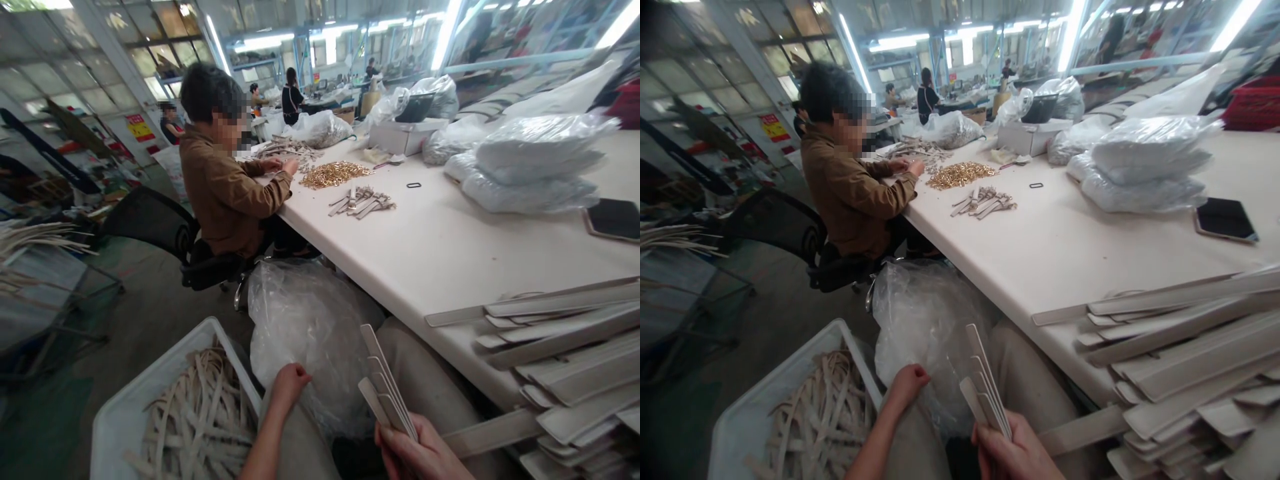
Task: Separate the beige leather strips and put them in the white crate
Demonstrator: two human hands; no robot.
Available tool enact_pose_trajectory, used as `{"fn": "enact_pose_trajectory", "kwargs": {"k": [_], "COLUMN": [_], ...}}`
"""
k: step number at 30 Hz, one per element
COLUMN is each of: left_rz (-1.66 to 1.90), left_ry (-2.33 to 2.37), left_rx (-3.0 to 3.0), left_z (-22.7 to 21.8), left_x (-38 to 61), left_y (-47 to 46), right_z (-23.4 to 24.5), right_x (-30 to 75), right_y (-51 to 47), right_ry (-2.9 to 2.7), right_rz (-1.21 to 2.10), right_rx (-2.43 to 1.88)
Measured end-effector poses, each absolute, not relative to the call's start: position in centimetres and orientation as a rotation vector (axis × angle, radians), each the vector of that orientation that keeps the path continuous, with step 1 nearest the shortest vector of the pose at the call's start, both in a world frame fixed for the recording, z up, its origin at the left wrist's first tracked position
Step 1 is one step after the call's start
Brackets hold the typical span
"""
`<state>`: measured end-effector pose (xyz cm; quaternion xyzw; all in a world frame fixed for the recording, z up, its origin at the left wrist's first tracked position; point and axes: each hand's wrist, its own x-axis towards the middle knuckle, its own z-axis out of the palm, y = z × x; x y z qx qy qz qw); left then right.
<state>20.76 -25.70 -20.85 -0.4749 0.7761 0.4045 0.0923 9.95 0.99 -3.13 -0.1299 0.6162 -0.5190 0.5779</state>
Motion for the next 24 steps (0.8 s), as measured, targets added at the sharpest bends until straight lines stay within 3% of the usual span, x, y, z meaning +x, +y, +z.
{"fn": "enact_pose_trajectory", "kwargs": {"k": [11, 16, 24], "left_rz": [2.406, 2.659, 2.79], "left_ry": [1.894, 1.714, 1.511], "left_rx": [-1.661, -1.574, -1.624], "left_z": [-10.9, -7.7, -6.6], "left_x": [26.3, 28.8, 30.3], "left_y": [-21.2, -17.9, -13.2], "right_z": [-3.9, -3.7, -5.5], "right_x": [10.2, 11.6, 14.8], "right_y": [0.3, -1.6, -4.7], "right_ry": [1.411, 1.41, 1.442], "right_rz": [-1.345, -1.306, -1.172], "right_rx": [-0.296, -0.287, -0.242]}}
